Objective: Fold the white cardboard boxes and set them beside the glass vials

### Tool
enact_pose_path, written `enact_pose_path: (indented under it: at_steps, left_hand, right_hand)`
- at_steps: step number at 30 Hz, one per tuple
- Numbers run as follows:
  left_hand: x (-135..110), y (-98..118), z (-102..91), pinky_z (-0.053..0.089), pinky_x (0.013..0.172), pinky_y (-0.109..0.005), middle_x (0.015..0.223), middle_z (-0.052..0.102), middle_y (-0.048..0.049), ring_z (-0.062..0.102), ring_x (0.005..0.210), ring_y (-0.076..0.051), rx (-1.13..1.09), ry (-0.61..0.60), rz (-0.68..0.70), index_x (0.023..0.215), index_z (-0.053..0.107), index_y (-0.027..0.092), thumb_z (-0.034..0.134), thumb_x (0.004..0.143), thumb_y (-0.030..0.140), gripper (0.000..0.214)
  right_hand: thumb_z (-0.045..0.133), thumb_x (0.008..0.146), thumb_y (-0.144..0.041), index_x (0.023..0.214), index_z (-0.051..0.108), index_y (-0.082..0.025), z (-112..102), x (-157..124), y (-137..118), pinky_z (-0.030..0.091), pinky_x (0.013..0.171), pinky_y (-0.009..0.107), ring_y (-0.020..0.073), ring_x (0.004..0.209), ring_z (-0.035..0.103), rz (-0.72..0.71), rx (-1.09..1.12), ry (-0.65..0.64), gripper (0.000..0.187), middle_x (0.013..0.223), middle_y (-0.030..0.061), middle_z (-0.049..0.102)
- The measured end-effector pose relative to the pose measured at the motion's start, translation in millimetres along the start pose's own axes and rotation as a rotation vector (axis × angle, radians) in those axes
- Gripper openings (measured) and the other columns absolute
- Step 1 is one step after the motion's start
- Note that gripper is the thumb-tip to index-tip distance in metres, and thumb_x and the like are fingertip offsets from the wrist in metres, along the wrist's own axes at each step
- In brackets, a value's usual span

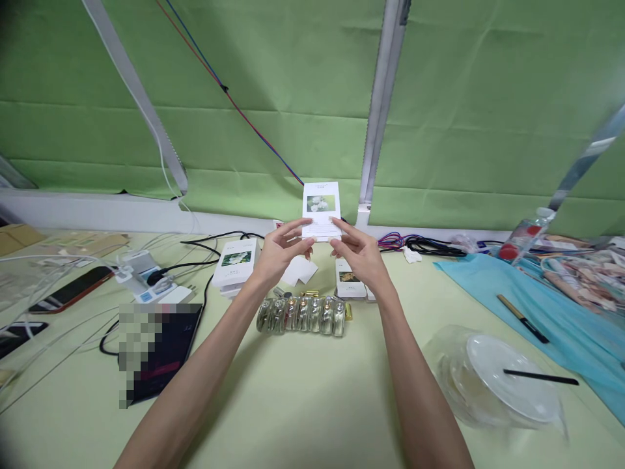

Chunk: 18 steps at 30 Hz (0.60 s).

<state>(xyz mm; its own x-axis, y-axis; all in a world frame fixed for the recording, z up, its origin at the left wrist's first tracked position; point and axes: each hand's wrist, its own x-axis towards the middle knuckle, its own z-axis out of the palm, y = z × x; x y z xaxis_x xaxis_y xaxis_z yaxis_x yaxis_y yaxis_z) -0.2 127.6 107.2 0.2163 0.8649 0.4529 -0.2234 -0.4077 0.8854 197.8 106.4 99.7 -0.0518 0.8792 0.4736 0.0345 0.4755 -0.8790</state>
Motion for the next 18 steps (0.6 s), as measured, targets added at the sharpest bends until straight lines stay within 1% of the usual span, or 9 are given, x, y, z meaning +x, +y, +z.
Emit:
enact_pose_path:
  at_steps: [3,5,11,18]
  left_hand:
    - [-0.4,0.2,0.4,0.057,0.062,-0.029,0.104,0.074,-0.0088,0.063,0.065,-0.011,0.003,-0.002,-0.005,0.119,0.071,0.018,0.086,0.071,0.033,0.052]
    - [-0.1,-0.2,-0.6,0.058,0.063,-0.03,0.104,0.074,-0.0091,0.064,0.065,-0.011,0.01,-0.011,-0.008,0.12,0.071,0.019,0.086,0.072,0.034,0.053]
    - [1.8,-2.6,-8.0,0.06,0.065,-0.031,0.111,0.072,-0.0104,0.066,0.076,-0.015,0.028,-0.108,0.003,0.126,0.07,0.021,0.088,0.069,0.032,0.06]
    - [2.4,0.0,-8.7,0.06,0.065,-0.033,0.099,0.073,-0.0075,0.067,0.07,-0.015,0.045,-0.078,-0.003,0.122,0.072,0.02,0.086,0.071,0.03,0.054]
  right_hand:
    - [0.08,0.078,-0.041,0.138,0.065,-0.022,0.0,-0.3,-0.8,0.055,0.078,0.037,0.0145,0.07,0.061,-0.004,0.002,0.008,0.064,0.086,0.0025,0.073]
    - [0.08,0.078,-0.042,0.136,0.066,-0.021,0.5,-0.3,-1.2,0.055,0.077,0.037,0.0144,0.068,0.06,-0.011,-0.005,0.024,0.063,0.083,0.0019,0.072]
    - [0.078,0.08,-0.043,0.133,0.069,-0.021,0.9,-0.4,-2.3,0.055,0.075,0.036,0.0143,0.066,0.06,-0.024,-0.033,0.048,0.059,0.079,0.0013,0.071]
    - [0.078,0.079,-0.043,0.131,0.071,-0.021,1.9,-0.5,-5.1,0.055,0.074,0.036,0.0145,0.065,0.06,-0.021,-0.034,0.057,0.056,0.077,0.0013,0.072]
